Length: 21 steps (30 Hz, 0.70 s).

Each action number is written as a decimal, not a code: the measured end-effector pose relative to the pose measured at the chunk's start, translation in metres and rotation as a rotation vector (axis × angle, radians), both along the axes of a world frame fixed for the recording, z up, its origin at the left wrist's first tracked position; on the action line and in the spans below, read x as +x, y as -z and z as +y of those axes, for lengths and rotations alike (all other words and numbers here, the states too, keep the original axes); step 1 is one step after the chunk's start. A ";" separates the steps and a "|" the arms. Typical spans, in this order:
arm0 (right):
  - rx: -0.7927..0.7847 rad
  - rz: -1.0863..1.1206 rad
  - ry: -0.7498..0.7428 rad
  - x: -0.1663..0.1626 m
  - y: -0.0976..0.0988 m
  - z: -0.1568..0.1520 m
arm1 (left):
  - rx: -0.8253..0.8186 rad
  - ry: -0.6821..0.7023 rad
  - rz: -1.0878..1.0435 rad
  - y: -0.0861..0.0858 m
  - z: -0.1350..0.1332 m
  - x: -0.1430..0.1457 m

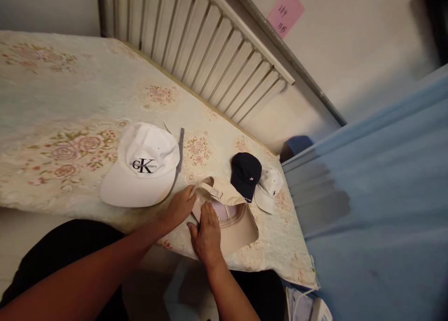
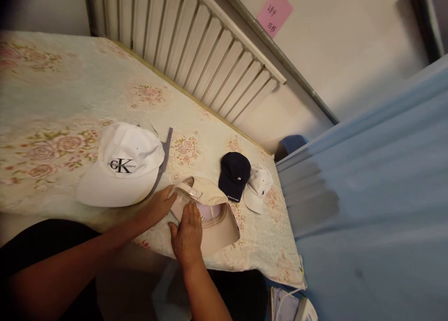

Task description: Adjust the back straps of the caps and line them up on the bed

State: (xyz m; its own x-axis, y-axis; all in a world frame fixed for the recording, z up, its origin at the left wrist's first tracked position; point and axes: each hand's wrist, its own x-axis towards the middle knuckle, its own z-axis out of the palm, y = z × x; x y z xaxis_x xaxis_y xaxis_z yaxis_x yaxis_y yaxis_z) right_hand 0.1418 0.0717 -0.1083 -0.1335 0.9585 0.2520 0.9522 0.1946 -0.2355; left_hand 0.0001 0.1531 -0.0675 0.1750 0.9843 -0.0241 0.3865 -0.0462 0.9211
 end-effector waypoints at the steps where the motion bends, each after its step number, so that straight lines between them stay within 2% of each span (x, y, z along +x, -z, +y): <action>1: -0.010 -0.005 -0.012 0.000 -0.001 0.000 | 0.016 0.002 -0.014 0.001 0.000 0.000; 7: -0.064 -0.005 0.000 -0.002 -0.006 0.002 | 0.080 0.022 -0.117 0.007 -0.002 0.001; 15: -0.071 -0.018 -0.057 0.001 -0.005 0.016 | 0.081 -0.006 -0.065 0.016 -0.002 0.004; 21: -0.074 -0.039 -0.075 -0.002 -0.003 0.030 | 0.073 -0.034 -0.032 0.009 -0.002 0.001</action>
